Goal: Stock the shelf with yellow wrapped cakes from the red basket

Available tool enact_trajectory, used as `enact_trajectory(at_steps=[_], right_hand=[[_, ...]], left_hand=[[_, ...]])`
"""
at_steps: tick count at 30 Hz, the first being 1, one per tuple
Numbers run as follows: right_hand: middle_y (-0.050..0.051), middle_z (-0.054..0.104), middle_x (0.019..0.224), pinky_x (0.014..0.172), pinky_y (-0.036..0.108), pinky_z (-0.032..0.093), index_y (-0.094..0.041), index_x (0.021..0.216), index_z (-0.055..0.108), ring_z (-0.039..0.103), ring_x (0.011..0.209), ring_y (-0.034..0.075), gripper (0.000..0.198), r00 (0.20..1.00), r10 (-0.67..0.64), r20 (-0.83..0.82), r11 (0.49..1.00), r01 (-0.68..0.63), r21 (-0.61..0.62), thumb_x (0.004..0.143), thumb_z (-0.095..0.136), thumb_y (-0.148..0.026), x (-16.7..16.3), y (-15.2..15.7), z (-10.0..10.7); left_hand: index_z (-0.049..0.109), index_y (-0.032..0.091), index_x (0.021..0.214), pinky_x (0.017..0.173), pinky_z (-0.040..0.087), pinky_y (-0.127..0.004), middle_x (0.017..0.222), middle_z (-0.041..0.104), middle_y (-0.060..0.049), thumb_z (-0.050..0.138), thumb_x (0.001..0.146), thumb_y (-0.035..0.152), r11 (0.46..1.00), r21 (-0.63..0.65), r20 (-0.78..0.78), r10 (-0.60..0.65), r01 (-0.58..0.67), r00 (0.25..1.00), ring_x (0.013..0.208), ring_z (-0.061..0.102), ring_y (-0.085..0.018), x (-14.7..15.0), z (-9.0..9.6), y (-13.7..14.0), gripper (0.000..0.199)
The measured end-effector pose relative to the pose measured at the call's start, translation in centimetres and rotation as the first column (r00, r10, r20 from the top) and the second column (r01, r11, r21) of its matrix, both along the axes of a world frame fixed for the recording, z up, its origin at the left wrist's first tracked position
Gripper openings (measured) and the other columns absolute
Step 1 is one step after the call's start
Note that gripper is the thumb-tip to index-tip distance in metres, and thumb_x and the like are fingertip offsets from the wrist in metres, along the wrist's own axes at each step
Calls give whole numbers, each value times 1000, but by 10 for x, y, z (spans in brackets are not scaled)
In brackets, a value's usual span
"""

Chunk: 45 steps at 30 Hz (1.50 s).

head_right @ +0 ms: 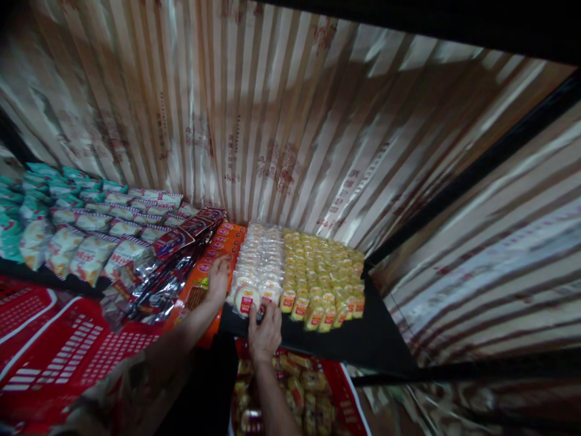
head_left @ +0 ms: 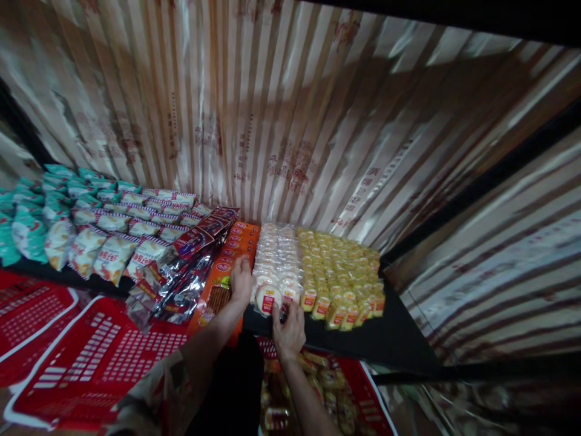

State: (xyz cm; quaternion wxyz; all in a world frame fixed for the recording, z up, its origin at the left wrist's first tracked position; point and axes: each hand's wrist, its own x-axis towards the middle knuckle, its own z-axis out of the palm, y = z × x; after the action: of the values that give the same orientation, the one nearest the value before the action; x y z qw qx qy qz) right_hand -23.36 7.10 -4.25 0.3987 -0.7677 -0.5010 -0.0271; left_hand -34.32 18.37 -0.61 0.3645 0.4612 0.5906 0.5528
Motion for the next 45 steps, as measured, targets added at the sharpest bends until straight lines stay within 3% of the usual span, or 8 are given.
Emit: enact_trajectory(at_steps=[3,6,10,14,20,30,39,45], right_hand=[[6,59,97,75,29,42,-21,97,58,55,89,19,40,1000,9,-30,1000,-9,-2,84,39,-54,0,-1,1],[6,58,98,77,30,43,-22,99,57,55,90,20,40,997,36,-69,999,-37,-19,84,38,-54,1,-2,1],[7,58,99,82,33,44,-20,101,57,55,92,20,39,987,101,-126,994,-104,-14,87,35,-48,6,-5,1],[9,59,101,86,36,44,-18,104,57,55,97,20,35,965,221,-143,973,-208,98,88,35,-39,12,-8,3],[11,59,106,91,41,43,-17,104,56,53,104,20,30,945,301,-128,936,-267,230,86,35,-28,19,-18,3],[10,57,115,91,40,42,-19,109,60,48,107,21,36,974,209,90,970,-219,109,83,37,-16,19,-38,-12],[11,55,112,90,38,45,-18,123,55,49,102,21,47,965,221,141,975,-221,-17,79,36,-12,22,-27,-14],[10,53,110,89,35,46,-21,124,53,49,103,20,48,966,204,161,979,-205,-10,80,36,-10,23,-23,-15]], left_hand=[[62,19,97,95,42,-31,103,62,-6,44,81,18,996,80,-84,-32,39,996,102,56,-18,4,1,-51,23],[63,20,90,90,46,-31,101,62,-5,42,81,15,972,120,-105,-189,201,976,97,58,-16,12,-10,-92,23],[64,18,91,90,48,-34,100,62,-8,39,78,9,947,125,-235,-260,295,936,98,58,-18,17,-28,-118,29],[61,18,108,98,44,-38,114,59,-9,38,74,5,940,106,-391,-259,323,883,110,54,-20,14,-34,-123,43],[58,18,115,102,41,-38,121,56,-8,37,75,4,924,117,-502,-262,365,824,116,49,-20,13,-31,-129,48],[59,15,116,104,39,-37,124,54,-10,36,75,3,939,53,-511,-267,340,817,118,47,-21,16,-23,-131,48],[57,12,118,104,39,-35,126,53,-10,36,74,2,940,54,-531,-260,338,807,120,46,-20,16,-29,-130,50],[58,12,117,104,39,-36,126,52,-10,38,73,1,939,86,-527,-241,333,815,120,46,-20,17,-32,-130,49]])
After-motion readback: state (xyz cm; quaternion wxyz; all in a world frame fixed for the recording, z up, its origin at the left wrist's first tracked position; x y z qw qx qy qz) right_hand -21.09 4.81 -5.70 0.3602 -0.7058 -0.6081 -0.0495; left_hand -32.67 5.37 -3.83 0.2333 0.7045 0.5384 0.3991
